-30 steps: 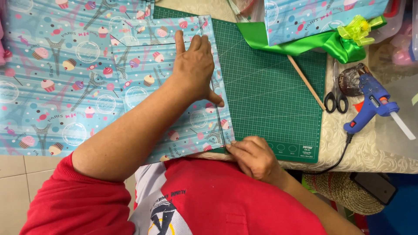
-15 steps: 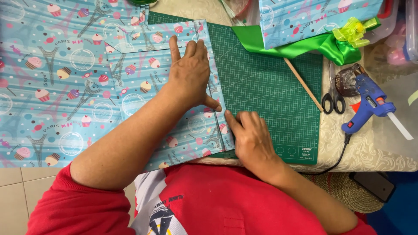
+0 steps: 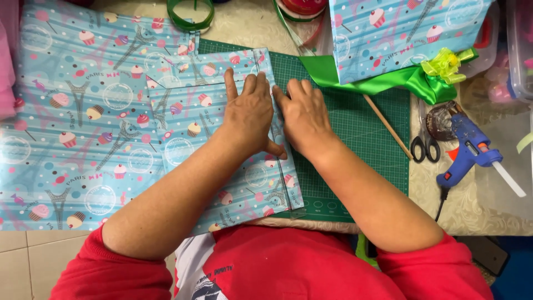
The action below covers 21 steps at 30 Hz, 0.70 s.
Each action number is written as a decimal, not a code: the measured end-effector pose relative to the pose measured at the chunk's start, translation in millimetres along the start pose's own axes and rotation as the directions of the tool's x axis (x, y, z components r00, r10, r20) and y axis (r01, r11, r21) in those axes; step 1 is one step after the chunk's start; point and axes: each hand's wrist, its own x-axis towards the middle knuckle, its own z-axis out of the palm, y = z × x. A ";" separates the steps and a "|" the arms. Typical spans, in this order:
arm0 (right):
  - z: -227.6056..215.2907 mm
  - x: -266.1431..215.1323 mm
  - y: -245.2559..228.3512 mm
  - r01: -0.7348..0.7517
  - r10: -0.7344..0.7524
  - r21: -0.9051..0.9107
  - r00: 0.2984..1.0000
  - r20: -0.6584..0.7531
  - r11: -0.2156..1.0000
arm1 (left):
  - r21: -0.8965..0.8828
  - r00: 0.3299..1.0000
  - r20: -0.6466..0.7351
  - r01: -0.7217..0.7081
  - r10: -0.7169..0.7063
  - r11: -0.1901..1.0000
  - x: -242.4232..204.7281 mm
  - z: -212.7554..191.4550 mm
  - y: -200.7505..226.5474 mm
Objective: Assembling handmade gift bags by applying hot glue to patterned paper and folding it into shape using a ruler and a wooden stick.
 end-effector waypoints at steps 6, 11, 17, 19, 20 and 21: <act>42.2 45.5 33.1 -0.014 0.014 0.048 1.000 0.007 0.999 | -0.007 1.000 0.012 0.006 -0.005 1.000 -2.4 -5.8 -1.4; 60.1 66.3 54.4 -0.085 0.069 0.146 0.991 0.114 0.986 | 0.001 1.000 0.009 0.001 -0.001 1.000 -2.1 -2.1 -1.1; 26.2 49.4 34.4 -0.063 0.052 0.204 0.997 0.058 0.977 | -0.023 0.998 -0.054 -0.026 0.025 0.999 11.2 8.3 -18.4; -17.4 20.2 5.3 -0.164 0.149 0.244 0.986 0.079 0.956 | -0.138 0.983 -0.149 -0.125 0.105 0.982 29.9 20.1 -42.6; -40.1 7.6 -11.7 -0.157 0.144 0.241 0.987 0.070 0.958 | -0.133 0.982 -0.157 -0.122 0.101 0.984 46.7 27.1 -63.9; -62.5 -7.3 -28.2 -0.251 0.203 0.251 0.958 0.201 0.935 | -0.225 0.973 -0.199 -0.158 0.114 0.961 63.9 34.4 -83.6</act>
